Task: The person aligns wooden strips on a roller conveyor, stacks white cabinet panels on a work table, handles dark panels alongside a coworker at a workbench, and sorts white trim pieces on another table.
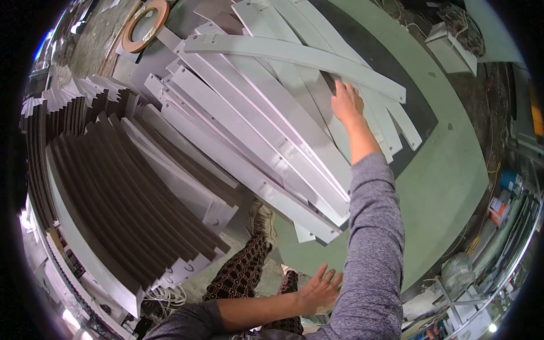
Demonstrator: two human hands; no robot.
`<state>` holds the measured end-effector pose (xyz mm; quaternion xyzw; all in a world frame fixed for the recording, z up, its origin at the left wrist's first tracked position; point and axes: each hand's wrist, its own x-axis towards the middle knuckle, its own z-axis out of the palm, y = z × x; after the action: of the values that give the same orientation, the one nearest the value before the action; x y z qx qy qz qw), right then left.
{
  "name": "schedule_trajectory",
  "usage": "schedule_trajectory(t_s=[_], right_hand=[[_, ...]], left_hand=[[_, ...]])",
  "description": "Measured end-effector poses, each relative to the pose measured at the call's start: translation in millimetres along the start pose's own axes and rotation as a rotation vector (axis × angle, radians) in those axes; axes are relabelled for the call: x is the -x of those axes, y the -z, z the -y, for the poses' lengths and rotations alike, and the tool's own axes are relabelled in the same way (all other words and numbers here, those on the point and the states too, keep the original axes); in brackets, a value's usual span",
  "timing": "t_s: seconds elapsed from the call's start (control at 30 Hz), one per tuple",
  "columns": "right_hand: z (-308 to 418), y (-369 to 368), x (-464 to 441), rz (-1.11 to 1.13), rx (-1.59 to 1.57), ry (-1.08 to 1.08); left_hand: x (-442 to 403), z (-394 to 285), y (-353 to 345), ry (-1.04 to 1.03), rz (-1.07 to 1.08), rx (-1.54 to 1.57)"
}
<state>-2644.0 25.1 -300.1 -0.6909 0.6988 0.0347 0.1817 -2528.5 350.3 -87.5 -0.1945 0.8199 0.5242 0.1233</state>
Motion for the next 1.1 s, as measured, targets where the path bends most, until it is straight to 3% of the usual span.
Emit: schedule_trajectory(t_s=[0.07,0.1,0.2,0.3,0.4,0.5,0.67,0.8,1.0,1.1], right_hand=[[24,-1,-34,-0.004,0.083,0.004],[35,-2,-48,-0.005,0.124,0.01],[52,-3,-86,0.039,0.249,-0.038],[62,-3,-105,0.17,0.263,-0.074],[67,-1,-107,0.22,0.286,-0.063],[63,1,-94,0.217,0.34,-0.002],[42,8,-21,-0.085,0.241,0.222],[10,12,67,-0.189,0.128,0.202],[-57,10,231,-0.084,0.013,0.107],[-84,12,318,-0.009,-0.08,-0.07]], left_hand=[[11,10,2,-0.064,-0.323,-0.071],[12,15,8,-0.051,-0.218,-0.029],[20,34,22,-0.028,-0.179,0.032],[21,45,42,0.025,0.06,0.073],[27,50,51,0.009,0.033,0.07],[15,41,24,0.088,-0.143,0.128],[19,32,28,0.129,-0.199,0.053],[13,17,10,0.186,-0.257,0.015],[2,-8,-15,0.244,-0.297,-0.088],[-5,-17,-28,0.263,-0.526,0.101]])
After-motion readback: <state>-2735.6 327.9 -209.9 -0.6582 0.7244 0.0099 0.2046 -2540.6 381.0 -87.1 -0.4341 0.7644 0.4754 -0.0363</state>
